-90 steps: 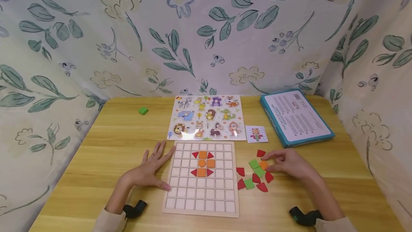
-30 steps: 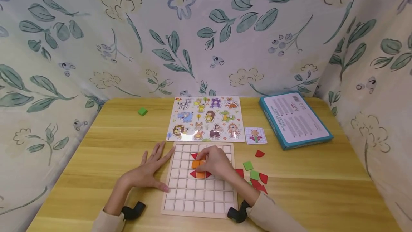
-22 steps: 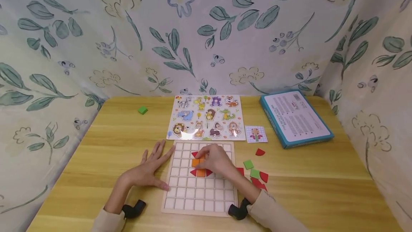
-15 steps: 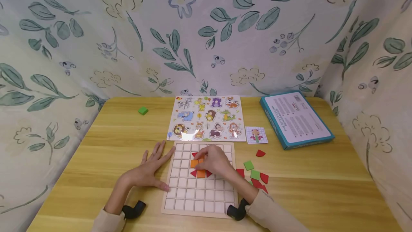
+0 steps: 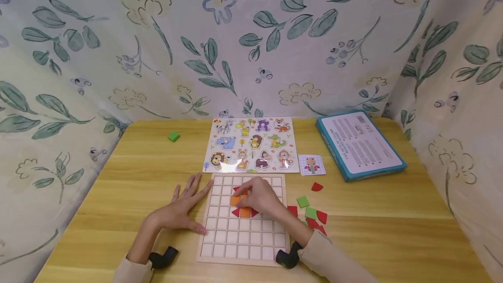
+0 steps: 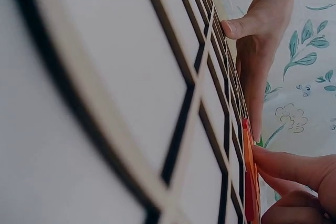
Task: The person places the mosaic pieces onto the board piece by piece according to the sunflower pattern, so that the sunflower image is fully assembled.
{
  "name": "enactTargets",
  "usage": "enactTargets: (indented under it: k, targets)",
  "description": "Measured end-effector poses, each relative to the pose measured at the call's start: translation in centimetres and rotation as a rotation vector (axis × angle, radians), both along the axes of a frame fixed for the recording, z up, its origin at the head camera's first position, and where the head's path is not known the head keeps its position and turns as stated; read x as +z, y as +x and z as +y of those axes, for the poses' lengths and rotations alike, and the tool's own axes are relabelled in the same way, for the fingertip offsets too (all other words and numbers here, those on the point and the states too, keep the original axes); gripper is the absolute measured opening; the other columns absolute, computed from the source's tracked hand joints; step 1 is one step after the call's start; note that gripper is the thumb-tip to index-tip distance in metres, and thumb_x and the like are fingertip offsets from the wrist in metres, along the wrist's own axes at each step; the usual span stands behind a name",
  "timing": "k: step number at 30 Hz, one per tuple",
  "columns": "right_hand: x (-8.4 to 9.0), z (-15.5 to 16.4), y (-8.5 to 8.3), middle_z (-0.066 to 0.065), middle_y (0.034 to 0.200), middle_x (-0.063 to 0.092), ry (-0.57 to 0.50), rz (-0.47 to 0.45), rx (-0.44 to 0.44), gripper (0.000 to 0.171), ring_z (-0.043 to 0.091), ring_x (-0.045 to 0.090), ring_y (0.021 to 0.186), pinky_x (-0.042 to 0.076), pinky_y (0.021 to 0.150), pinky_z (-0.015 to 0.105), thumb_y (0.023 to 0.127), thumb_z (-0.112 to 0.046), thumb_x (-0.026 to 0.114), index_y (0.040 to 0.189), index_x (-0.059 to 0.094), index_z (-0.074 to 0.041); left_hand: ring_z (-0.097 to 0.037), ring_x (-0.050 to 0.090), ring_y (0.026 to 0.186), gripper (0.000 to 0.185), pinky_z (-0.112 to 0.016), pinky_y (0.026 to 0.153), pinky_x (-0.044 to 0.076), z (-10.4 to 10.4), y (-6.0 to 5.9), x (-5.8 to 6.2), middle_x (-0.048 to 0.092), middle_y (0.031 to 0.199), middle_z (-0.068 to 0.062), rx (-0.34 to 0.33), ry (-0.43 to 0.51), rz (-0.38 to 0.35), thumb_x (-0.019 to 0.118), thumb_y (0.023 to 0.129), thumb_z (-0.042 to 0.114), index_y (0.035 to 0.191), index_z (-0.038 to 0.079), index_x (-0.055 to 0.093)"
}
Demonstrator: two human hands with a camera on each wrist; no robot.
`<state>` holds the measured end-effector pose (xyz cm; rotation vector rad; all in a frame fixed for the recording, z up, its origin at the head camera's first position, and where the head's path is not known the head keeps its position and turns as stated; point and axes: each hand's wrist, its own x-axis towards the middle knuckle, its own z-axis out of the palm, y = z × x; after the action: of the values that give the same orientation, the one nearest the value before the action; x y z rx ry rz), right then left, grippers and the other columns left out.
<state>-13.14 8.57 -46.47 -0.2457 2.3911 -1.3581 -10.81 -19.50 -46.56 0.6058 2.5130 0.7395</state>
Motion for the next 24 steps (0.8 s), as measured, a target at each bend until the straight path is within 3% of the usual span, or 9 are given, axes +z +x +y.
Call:
enactTargets:
  k: [10,14,19,24]
  targets:
    - [-0.3,1.4,-0.2,-0.006,0.062,0.041,-0.098,-0.075,0.042,0.02,0.012,0.03,0.059,0.022,0.052,0.021,0.083,-0.019,0.087,0.102,0.084,-0.015,-0.043,-0.024,0.157,0.129,-0.074,0.12,-0.018,0.2,-0.1,-0.4,-0.024,0.17,-0.021,-0.01,0.006,-0.008,0.089,0.072,0.053,0.168,0.023,0.009]
    - [0.5,3.5,-0.3,-0.005,0.056,0.032,-0.111,-0.088,0.03,0.021,0.013,0.029,0.054,0.023,0.05,0.021,0.088,-0.022,0.083,0.107,0.083,-0.014,-0.043,-0.025,0.157,0.129,-0.074,0.119,-0.019,0.2,-0.1,-0.3,-0.024,0.17,-0.021,-0.009,0.009,-0.014,0.09,0.072,0.052,0.168,0.022,0.008]
    - [1.7,7.2,0.0,-0.003,0.06,0.032,-0.034,-0.046,-0.029,0.021,0.014,0.032,0.057,0.027,0.052,0.024,0.091,-0.024,0.08,0.109,0.081,-0.015,-0.043,-0.025,0.157,0.13,-0.073,0.119,-0.02,0.0,0.0,0.0,-0.025,0.17,-0.021,0.002,0.012,-0.013,0.091,0.072,0.05,0.167,0.021,0.007]
    - [1.7,11.5,1.1,-0.002,0.063,0.035,0.02,-0.038,-0.07,0.026,0.013,0.036,0.059,0.033,0.054,0.025,0.094,-0.026,0.077,0.115,0.079,-0.011,-0.044,-0.025,0.157,0.13,-0.073,0.118,-0.021,0.0,0.1,0.1,-0.025,0.17,-0.021,0.002,0.013,-0.014,0.091,0.072,0.049,0.167,0.02,0.007]
